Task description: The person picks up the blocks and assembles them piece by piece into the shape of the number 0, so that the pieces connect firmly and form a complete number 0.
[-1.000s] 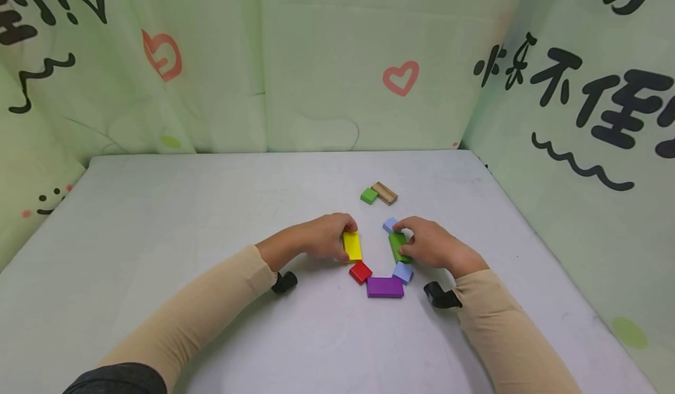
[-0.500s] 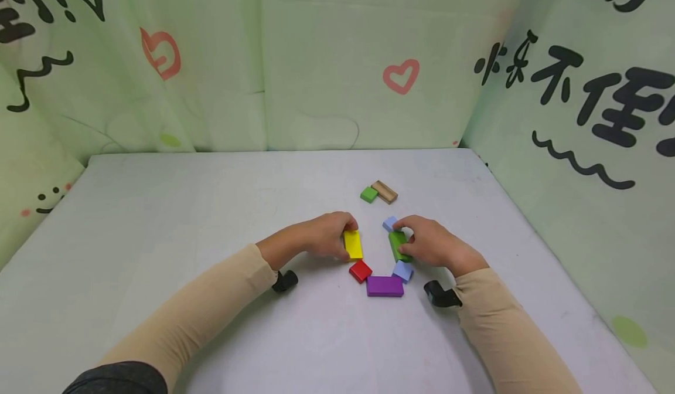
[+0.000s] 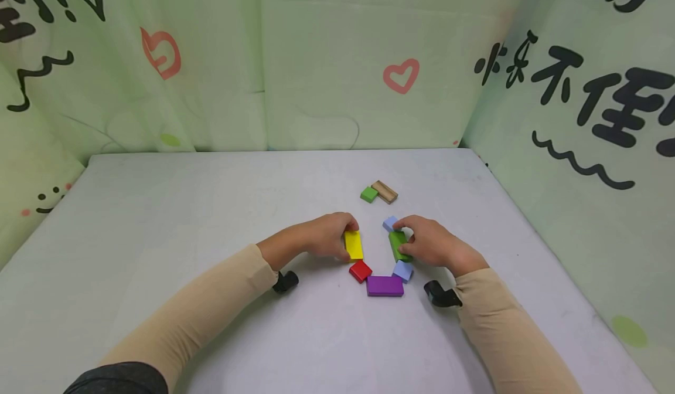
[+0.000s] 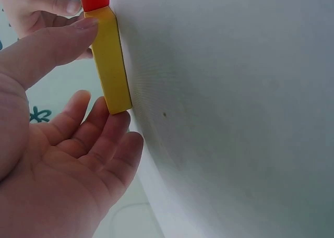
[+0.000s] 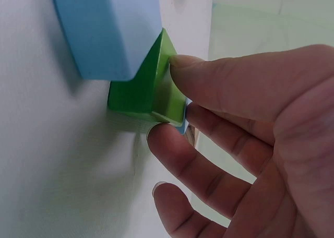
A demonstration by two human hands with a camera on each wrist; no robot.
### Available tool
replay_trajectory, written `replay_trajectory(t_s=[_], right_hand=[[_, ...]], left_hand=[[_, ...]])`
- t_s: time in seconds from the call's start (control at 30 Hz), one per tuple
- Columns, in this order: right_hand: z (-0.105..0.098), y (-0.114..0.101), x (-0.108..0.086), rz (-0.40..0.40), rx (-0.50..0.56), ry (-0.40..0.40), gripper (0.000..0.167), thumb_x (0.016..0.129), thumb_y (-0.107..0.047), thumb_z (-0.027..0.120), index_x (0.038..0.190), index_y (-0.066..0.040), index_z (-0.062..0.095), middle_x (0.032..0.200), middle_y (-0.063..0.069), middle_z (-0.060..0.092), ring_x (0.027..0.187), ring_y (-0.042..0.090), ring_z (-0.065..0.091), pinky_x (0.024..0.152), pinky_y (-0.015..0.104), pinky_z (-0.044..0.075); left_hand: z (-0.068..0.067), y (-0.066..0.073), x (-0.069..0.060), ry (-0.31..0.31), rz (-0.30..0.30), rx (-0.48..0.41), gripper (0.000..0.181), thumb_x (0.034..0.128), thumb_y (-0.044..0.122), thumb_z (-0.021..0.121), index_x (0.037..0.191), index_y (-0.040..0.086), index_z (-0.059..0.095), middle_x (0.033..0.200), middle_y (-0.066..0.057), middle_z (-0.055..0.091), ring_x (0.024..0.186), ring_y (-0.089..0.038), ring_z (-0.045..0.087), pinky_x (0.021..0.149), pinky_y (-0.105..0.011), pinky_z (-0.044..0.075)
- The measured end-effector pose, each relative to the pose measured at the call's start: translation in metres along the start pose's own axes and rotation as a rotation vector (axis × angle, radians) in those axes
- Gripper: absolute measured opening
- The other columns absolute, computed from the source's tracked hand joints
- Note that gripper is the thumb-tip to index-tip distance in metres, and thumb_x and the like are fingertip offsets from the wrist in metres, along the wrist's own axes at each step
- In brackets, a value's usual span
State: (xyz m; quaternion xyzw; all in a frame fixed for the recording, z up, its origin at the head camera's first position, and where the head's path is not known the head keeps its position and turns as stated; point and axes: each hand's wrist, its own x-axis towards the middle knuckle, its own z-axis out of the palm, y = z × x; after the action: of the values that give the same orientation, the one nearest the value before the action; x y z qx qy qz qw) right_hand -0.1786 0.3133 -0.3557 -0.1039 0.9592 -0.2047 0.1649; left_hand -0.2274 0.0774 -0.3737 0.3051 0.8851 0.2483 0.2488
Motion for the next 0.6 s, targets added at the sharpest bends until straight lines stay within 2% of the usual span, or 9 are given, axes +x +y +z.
replay_trajectory(t_s=[0.6], right_hand=[[0.0007,0.0015,0.001,0.012,-0.003,0.001,0.048,0.093,-0.014,0.07,0.136,0.0,0.054,0.128,0.023,0.056,0.1,0.031,0.06,0.082,0.044,0.055]], left_hand=[[-0.0003,0.0007,-0.0017,-0.002,-0.006,-0.005,0.057,0.0876,0.014,0.079,0.137,0.006,0.051,0.124,-0.004,0.054,0.109,-0.015,0.051,0.095,-0.023,0.046]])
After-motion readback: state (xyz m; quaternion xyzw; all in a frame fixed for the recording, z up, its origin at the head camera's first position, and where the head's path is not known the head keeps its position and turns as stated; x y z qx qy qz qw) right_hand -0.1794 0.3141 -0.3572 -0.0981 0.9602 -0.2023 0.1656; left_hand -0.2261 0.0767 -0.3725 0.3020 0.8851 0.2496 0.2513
